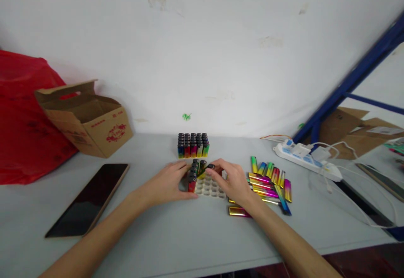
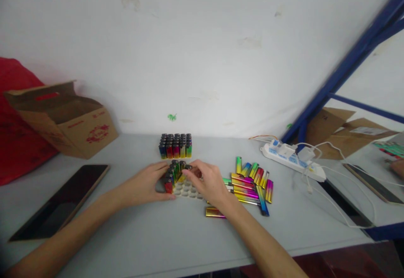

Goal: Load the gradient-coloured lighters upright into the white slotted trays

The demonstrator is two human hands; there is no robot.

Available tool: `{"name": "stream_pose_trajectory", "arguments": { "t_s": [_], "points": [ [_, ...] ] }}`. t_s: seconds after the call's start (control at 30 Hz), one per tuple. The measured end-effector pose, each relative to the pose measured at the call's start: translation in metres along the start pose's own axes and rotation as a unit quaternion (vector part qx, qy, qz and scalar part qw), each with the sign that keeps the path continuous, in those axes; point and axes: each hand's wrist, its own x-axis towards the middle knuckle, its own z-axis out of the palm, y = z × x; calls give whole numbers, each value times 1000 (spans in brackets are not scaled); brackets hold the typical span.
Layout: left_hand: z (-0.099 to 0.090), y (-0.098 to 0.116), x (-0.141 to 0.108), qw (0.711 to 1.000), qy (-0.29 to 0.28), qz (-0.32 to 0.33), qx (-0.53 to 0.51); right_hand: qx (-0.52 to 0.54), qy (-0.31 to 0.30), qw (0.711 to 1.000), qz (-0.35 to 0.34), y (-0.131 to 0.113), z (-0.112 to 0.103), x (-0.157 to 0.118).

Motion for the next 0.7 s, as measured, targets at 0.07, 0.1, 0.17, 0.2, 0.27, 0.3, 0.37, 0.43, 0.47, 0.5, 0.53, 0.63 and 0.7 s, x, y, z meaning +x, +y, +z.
{"name": "stream_pose_trajectory", "arguments": {
  "t_s": [0.07,0.1,0.17,0.2,0.27,0.3,0.37,0.43,0.47,0.5,0.53,0.63,0.7],
  "points": [
    [0,0,0,1000,1,3,-6,-27,-10,1000,-12,4,2,0],
    [0,0,0,1000,3,6,-9,-42,-23,999,-17,5,3,0],
    [-1,0,0,1000,5,13,-18,-74,-52,996,-26,5,5,2],
    [0,0,0,1000,5,15,-22,-94,-62,993,-25,4,7,3],
    [0,-1,1,999,5,18,-29,-150,-75,986,-8,-2,10,7],
    [1,-2,1,999,8,20,-31,-184,-78,980,6,-6,11,9],
    [2,-4,2,999,19,25,-31,-247,-87,964,40,-14,12,13],
    [4,-6,2,999,25,25,-28,-283,-105,951,68,-17,11,15],
    [4,-7,2,999,26,21,-26,-284,-118,948,76,-16,9,15],
    [5,-8,3,999,29,13,-24,-273,-132,950,79,-14,6,15],
    [5,-9,3,999,30,12,-24,-255,-139,954,76,-10,2,15],
    [6,-14,3,999,40,10,-25,-219,-95,969,63,8,-16,14],
    [7,-16,3,999,42,11,-28,-249,-33,963,95,20,-33,15]
  ]
}}
